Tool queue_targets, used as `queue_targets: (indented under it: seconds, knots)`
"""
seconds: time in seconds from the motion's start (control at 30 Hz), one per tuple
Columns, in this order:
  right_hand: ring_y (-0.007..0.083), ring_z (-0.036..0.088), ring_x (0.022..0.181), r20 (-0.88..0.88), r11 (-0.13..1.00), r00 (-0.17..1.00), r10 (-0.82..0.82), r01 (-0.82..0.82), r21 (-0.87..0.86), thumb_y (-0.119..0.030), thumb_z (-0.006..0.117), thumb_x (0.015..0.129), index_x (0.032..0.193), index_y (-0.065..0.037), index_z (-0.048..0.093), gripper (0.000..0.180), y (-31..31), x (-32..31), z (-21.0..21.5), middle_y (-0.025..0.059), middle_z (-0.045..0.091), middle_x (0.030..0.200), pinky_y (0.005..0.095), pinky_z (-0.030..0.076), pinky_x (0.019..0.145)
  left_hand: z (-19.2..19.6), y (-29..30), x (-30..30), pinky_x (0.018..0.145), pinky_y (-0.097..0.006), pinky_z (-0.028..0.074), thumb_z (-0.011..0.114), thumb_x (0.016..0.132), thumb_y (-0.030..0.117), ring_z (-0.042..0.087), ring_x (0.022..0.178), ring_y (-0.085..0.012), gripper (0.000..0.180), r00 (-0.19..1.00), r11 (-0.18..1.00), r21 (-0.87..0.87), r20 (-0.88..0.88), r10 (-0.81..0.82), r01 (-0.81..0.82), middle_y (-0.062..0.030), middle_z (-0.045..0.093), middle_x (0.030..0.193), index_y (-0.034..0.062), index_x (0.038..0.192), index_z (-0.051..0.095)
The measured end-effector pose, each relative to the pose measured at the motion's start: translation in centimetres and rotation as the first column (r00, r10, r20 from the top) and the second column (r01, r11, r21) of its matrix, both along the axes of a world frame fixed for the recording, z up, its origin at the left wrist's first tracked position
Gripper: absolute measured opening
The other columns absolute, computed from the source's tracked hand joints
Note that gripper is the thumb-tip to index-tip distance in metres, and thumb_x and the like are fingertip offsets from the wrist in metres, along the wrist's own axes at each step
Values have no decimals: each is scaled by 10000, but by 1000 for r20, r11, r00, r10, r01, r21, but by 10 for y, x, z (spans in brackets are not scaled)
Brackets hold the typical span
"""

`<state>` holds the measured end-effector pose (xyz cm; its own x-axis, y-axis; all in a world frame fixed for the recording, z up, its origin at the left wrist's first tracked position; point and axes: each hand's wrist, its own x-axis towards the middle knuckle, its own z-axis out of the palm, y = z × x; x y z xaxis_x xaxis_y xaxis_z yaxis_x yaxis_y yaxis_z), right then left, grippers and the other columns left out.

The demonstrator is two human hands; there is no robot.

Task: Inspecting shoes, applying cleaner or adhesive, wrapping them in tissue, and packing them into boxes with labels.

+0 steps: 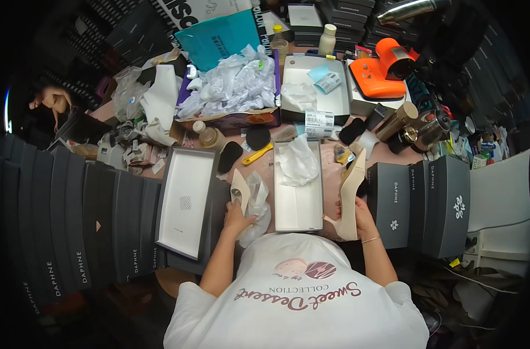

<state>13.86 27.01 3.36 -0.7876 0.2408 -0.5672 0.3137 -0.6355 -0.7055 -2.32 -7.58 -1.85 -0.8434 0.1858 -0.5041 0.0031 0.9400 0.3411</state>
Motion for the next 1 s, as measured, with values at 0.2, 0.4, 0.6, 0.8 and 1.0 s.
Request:
queue_targets:
  seconds: [0.2, 0.4, 0.6, 0.8, 1.0]
  knots:
    - [198, 600, 686, -297, 814, 942, 158, -295, -500, -220, 597, 876, 1034, 28, 577, 295, -31, -20, 4, 96, 601, 773, 337, 517, 656, 63, -5, 13, 996, -407, 406, 828, 609, 157, 430, 1214, -417, 960, 974, 962, 242, -217, -71, 124, -250, 305, 1379, 56, 1420, 323]
    - [249, 614, 650, -527, 526, 792, 309, -604, -599, -350, 633, 828, 1010, 40, 597, 432, -63, -39, 4, 144, 597, 763, 358, 515, 624, 133, 8, 7, 842, -347, 511, 808, 680, 271, 608, 1021, -283, 687, 822, 321, 860, 489, -292, -397, -192, 567, 1168, -58, 1209, 516]
    - [302, 646, 633, -465, 522, 830, 307, -556, -647, -320, 626, 837, 1026, 46, 593, 413, -79, -40, 37, 234, 622, 796, 391, 532, 512, 110, 46, 36, 798, -401, 548, 818, 645, 383, 648, 923, -344, 843, 551, 95, 711, 614, -565, -696, -195, 598, 1080, -48, 1265, 443]
    - [304, 647, 690, -387, 631, 862, 328, -504, -590, -303, 610, 861, 1086, 26, 593, 399, -61, -47, 19, 238, 634, 900, 400, 529, 581, 100, 41, 20, 830, -393, 539, 790, 684, 470, 636, 976, -319, 833, 529, 106, 749, 554, -643, -654, -169, 593, 1134, -41, 1258, 470]
    - [130, 571, 1000, -188, 825, 935, 300, -155, 543, -284, 473, 980, 1330, -34, 467, 430, -60, -76, -17, 101, 602, 1139, 268, 463, 841, 118, 29, 22, 856, -371, 516, 510, 886, 562, 633, 980, -288, 706, 445, 259, 646, 712, -543, -718, -152, 592, 1140, -27, 1271, 468]
